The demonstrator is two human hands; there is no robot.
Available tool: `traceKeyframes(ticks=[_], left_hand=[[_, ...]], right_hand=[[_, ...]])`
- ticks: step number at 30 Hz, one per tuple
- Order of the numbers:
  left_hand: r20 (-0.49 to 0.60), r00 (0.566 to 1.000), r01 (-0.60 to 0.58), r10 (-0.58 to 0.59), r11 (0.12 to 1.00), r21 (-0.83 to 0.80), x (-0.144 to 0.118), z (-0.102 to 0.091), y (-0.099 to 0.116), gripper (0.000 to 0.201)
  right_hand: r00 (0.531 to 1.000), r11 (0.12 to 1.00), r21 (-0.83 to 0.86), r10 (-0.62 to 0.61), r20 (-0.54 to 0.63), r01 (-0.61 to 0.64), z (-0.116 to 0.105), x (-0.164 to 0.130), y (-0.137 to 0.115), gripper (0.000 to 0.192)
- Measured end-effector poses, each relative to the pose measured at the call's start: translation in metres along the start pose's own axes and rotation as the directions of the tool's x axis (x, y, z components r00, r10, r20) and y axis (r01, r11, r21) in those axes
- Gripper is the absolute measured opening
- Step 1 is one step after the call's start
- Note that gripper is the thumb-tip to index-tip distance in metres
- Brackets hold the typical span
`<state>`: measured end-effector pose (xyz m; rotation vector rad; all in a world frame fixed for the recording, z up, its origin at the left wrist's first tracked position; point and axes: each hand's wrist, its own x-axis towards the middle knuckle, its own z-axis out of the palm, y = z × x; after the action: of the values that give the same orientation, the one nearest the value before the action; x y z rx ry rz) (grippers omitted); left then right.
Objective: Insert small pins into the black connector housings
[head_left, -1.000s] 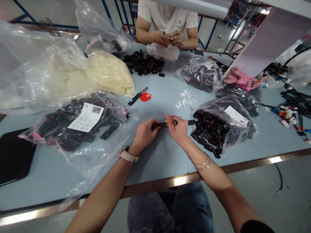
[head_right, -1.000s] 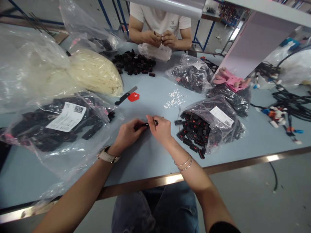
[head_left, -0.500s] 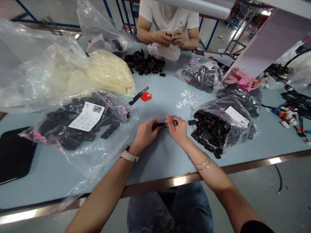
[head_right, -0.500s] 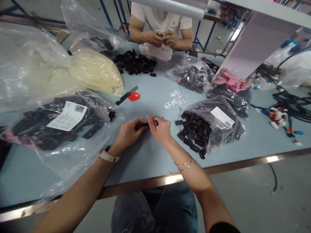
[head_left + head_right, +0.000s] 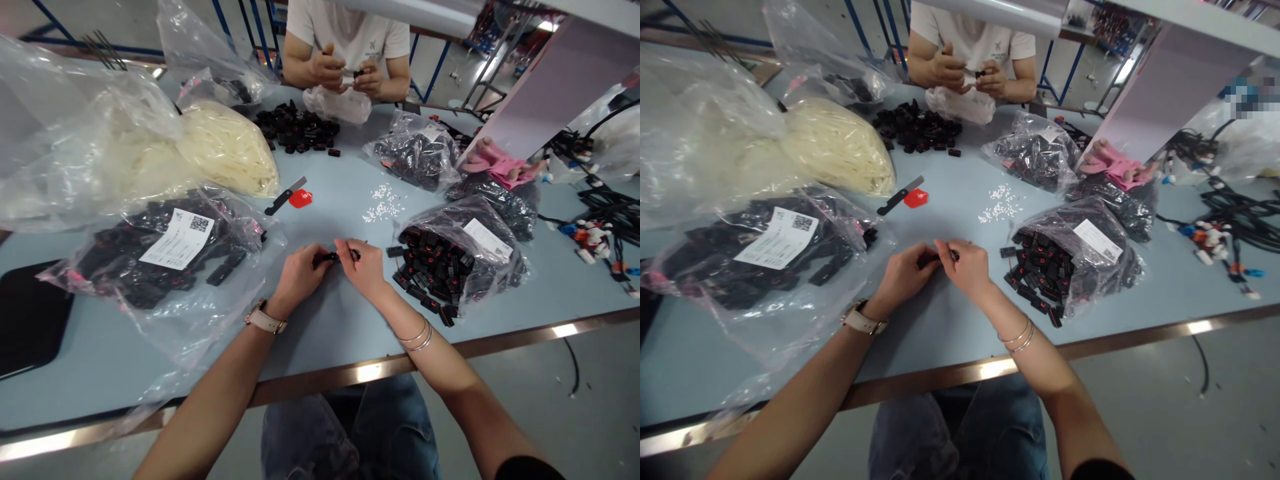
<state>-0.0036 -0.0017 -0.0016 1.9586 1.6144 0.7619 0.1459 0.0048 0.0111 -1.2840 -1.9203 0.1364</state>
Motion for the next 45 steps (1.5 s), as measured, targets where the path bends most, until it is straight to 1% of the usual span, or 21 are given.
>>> traceKeyframes(ticks=[4, 7, 9, 15, 18, 24, 25, 27, 29, 30, 32, 34, 35, 36, 37, 38, 39, 40, 41, 43, 45], left_hand=[[-0.01, 1.0, -0.007, 0.008, 1.0, 0.014, 0.0, 0.0, 0.0, 0.007], [-0.013, 1.0, -0.009, 0.01, 1.0, 0.016, 0.0, 0.0, 0.0, 0.007], [-0.006, 1.0, -0.001, 0.001, 1.0, 0.009, 0.0, 0.0, 0.0, 0.008], [0.009, 1.0, 0.012, -0.012, 1.0, -0.001, 0.0, -0.001, 0.001, 0.011], [0.013, 1.0, 0.018, -0.018, 1.0, 0.0, 0.0, -0.001, 0.001, 0.011], [0.008, 1.0, 0.014, -0.014, 1.0, 0.002, 0.0, -0.001, 0.0, 0.009], [0.007, 1.0, 0.016, -0.016, 1.0, 0.002, 0.0, -0.001, 0.001, 0.009], [0.002, 0.999, 0.033, -0.033, 0.999, -0.009, 0.0, 0.0, 0.002, 0.009], [-0.034, 0.997, 0.066, -0.069, 0.996, -0.064, 0.001, 0.001, 0.003, 0.01], [-0.07, 0.993, 0.087, -0.096, 0.989, -0.12, 0.002, 0.002, 0.002, 0.012], [-0.159, 0.971, 0.127, -0.18, 0.947, -0.294, 0.004, 0.004, 0.0, 0.017], [-0.24, 0.922, 0.152, -0.302, 0.856, -0.495, 0.007, 0.002, -0.005, 0.022], [-0.27, 0.89, 0.158, -0.368, 0.804, -0.573, 0.008, 0.0, -0.008, 0.023], [-0.315, 0.849, 0.163, -0.424, 0.778, -0.607, 0.009, -0.003, -0.01, 0.023], [-0.38, 0.806, 0.176, -0.454, 0.796, -0.579, 0.01, -0.007, -0.012, 0.024], [-0.468, 0.765, 0.196, -0.442, 0.852, -0.485, 0.01, -0.012, -0.013, 0.026], [-0.535, 0.754, 0.231, -0.381, 0.916, -0.327, 0.01, -0.018, -0.013, 0.027], [-0.541, 0.784, 0.271, -0.306, 0.952, -0.145, 0.009, -0.023, -0.013, 0.028], [-0.533, 0.813, 0.292, -0.235, 0.956, 0.023, 0.009, -0.028, -0.013, 0.025], [-0.514, 0.841, 0.34, -0.168, 0.904, 0.261, 0.007, -0.036, -0.012, 0.025], [-0.47, 0.867, 0.377, -0.168, 0.838, 0.395, 0.005, -0.041, -0.012, 0.03]], right_hand=[[0.999, 0.999, -0.033, -0.035, 0.025, 0.036, 0.0, 0.001, -0.003, 0.053], [0.999, 0.999, -0.026, -0.027, 0.038, 0.028, 0.0, 0.001, -0.003, 0.052], [1.0, 1.0, -0.001, -0.001, 0.027, 0.001, 0.0, 0.001, -0.002, 0.053], [0.99, 0.988, 0.114, 0.11, -0.089, -0.1, -0.002, -0.002, 0.005, 0.053], [0.989, 0.985, 0.126, 0.13, -0.074, -0.12, -0.002, -0.002, 0.005, 0.052], [0.985, 0.974, 0.145, 0.168, 0.039, -0.172, -0.002, -0.001, 0.004, 0.045], [0.982, 0.967, 0.173, 0.185, 0.039, -0.189, -0.003, 0.0, 0.004, 0.046], [0.966, 0.932, 0.265, 0.259, -0.004, -0.249, -0.006, 0.0, 0.004, 0.048], [0.929, 0.873, 0.376, 0.363, -0.077, -0.31, -0.009, 0.002, 0.004, 0.051], [0.907, 0.845, 0.421, 0.407, -0.108, -0.329, -0.011, 0.002, 0.005, 0.052], [0.881, 0.814, 0.465, 0.453, -0.135, -0.347, -0.013, 0.003, 0.005, 0.053], [0.877, 0.808, 0.467, 0.463, -0.127, -0.359, -0.014, 0.004, 0.005, 0.054], [0.879, 0.807, 0.466, 0.462, -0.118, -0.362, -0.014, 0.004, 0.005, 0.054], [0.881, 0.807, 0.468, 0.46, -0.114, -0.361, -0.014, 0.004, 0.006, 0.054], [0.883, 0.807, 0.473, 0.455, -0.113, -0.355, -0.014, 0.004, 0.006, 0.053], [0.885, 0.808, 0.475, 0.45, -0.117, -0.348, -0.014, 0.003, 0.006, 0.053], [0.887, 0.813, 0.473, 0.444, -0.126, -0.34, -0.014, 0.003, 0.007, 0.052], [0.89, 0.823, 0.46, 0.435, -0.137, -0.332, -0.014, 0.004, 0.008, 0.051], [0.894, 0.84, 0.434, 0.423, -0.149, -0.325, -0.015, 0.005, 0.009, 0.05], [0.909, 0.888, 0.338, 0.382, -0.169, -0.311, -0.019, 0.008, 0.012, 0.049], [0.927, 0.934, 0.207, 0.329, -0.179, -0.291, -0.026, 0.012, 0.016, 0.048]])
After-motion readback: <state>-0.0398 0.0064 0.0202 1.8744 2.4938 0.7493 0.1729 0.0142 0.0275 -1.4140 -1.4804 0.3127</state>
